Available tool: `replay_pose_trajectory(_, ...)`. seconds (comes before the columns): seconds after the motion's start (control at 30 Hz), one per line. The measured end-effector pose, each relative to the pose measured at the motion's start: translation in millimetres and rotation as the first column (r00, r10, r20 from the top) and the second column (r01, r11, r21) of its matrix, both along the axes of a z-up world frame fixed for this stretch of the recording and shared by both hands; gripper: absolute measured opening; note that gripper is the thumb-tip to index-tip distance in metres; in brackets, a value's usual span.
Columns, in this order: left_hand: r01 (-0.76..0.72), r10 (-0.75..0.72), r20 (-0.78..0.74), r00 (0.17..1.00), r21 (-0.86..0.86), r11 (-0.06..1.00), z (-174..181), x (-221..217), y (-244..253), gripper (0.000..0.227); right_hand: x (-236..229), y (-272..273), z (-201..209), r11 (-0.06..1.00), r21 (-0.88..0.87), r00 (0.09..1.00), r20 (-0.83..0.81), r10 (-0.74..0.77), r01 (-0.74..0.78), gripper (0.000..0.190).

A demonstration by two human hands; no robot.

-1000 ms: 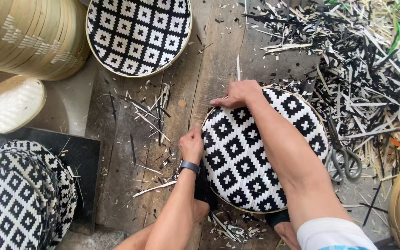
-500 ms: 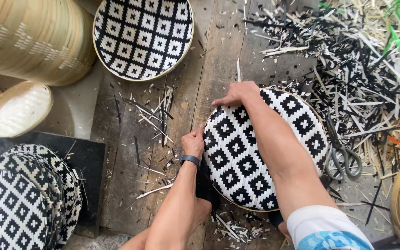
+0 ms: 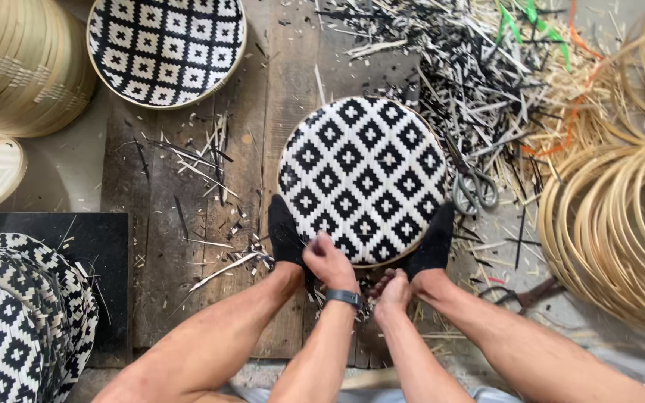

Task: The person attaches a bamboo rim to a woven black-and-white patterned basket base, presses it into place, and trims excess material using shears. The person repeats this process for a second basket, flipping each finished unit and stacking them.

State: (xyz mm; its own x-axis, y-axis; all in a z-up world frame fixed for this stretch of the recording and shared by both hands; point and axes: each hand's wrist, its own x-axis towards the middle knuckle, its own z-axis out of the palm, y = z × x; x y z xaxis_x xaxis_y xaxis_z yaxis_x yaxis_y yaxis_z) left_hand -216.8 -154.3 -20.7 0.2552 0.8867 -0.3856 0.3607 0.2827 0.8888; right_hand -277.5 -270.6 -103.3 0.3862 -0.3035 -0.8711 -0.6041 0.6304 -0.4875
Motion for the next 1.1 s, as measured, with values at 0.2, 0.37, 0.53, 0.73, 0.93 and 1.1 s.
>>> replay_pose_trajectory(0.2,-0.096,0.323,0.138,0.936,-0.783,0.615,-52.9,-54.2,2.3,0.050,50.1,4.6,-8.5,0.886,0.447,0.914,0.300,-0.274,0.119,0.050)
replay_pose_trajectory(0.37,-0.193,0.378,0.068,0.923,-0.769,0.610,-70.0,-55.3,3.8,0.049,96.6,33.2,-3.0,0.894,-0.132,0.870,-0.208,-0.447,0.428,0.065)
replay_pose_trajectory(0.53,-0.154,0.358,0.096,0.929,-0.779,0.608,-76.9,-57.2,5.8,0.046,103.5,30.2,-23.8,0.915,-0.243,0.850,-0.349,-0.394,0.324,0.074)
replay_pose_trajectory(0.73,-0.034,0.137,0.084,0.987,-0.726,0.687,-80.9,-49.7,19.4,0.038,83.1,18.4,-12.3,0.971,-0.054,0.970,-0.063,-0.236,0.233,0.063)
replay_pose_trajectory(0.93,0.226,-0.197,0.241,0.950,-0.098,0.969,-8.9,-43.2,28.9,0.029,76.5,-5.2,54.9,0.987,-0.151,0.994,0.105,-0.043,0.059,0.051)
replay_pose_trajectory(1.1,0.275,-0.324,0.429,0.843,0.174,0.946,135.5,-36.0,41.5,0.022,176.6,-62.9,206.0,0.761,-0.609,0.827,0.295,0.478,-0.223,0.026)
